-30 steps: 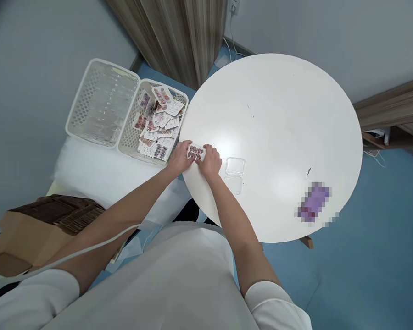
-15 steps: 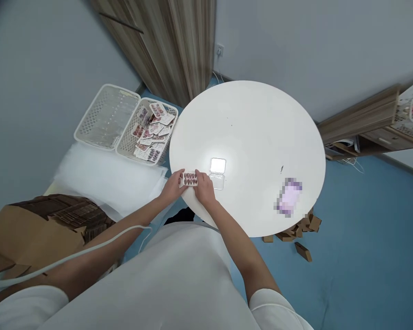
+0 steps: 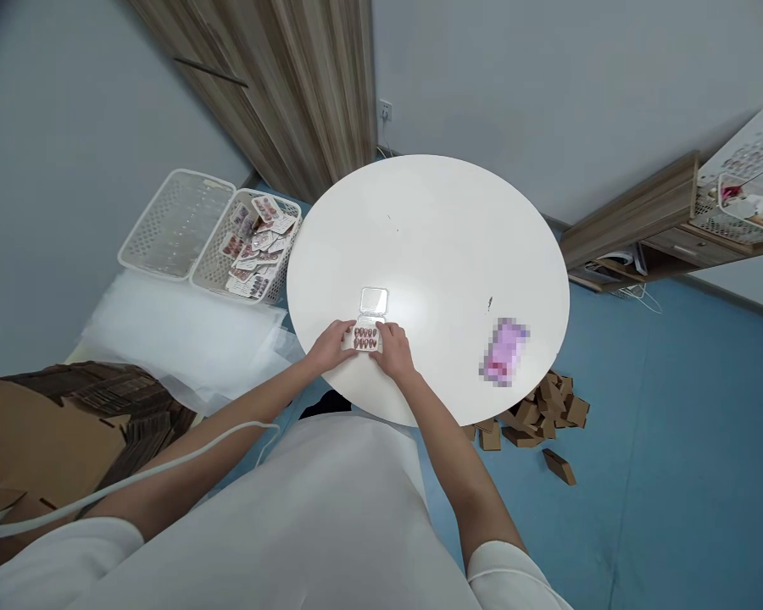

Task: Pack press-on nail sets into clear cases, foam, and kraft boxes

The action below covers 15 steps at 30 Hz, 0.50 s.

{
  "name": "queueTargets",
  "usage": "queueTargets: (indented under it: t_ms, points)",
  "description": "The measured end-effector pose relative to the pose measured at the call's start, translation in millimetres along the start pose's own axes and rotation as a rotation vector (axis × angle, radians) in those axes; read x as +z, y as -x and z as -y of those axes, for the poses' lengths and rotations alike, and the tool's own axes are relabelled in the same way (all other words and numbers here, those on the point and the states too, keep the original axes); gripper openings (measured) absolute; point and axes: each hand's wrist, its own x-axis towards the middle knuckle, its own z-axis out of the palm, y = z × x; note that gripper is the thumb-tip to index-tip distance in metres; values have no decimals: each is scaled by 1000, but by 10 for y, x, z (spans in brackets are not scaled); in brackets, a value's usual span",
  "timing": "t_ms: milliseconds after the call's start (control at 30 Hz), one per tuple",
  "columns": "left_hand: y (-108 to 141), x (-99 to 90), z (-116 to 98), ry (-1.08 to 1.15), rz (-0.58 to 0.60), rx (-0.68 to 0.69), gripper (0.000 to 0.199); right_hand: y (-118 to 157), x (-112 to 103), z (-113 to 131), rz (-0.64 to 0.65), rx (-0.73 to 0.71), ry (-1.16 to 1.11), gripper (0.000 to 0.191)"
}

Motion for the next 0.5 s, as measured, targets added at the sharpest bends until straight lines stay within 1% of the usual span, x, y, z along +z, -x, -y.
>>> queueTargets:
  t_ms: [100, 200, 333, 500]
  points:
    - [-128, 10, -26, -27, 6, -30, 63, -114, -46, -59, 11, 13, 15, 68]
    - [-197, 50, -26, -42, 9, -51, 64, -188, -48, -116, 28, 34, 17, 68]
    - [-220, 116, -9, -61, -1, -86, 66, -234, -19, -165, 47, 36, 4, 69]
    - [-217, 168, -27, -73, 17, -140, 66, -241, 13, -183, 38, 27, 10, 68]
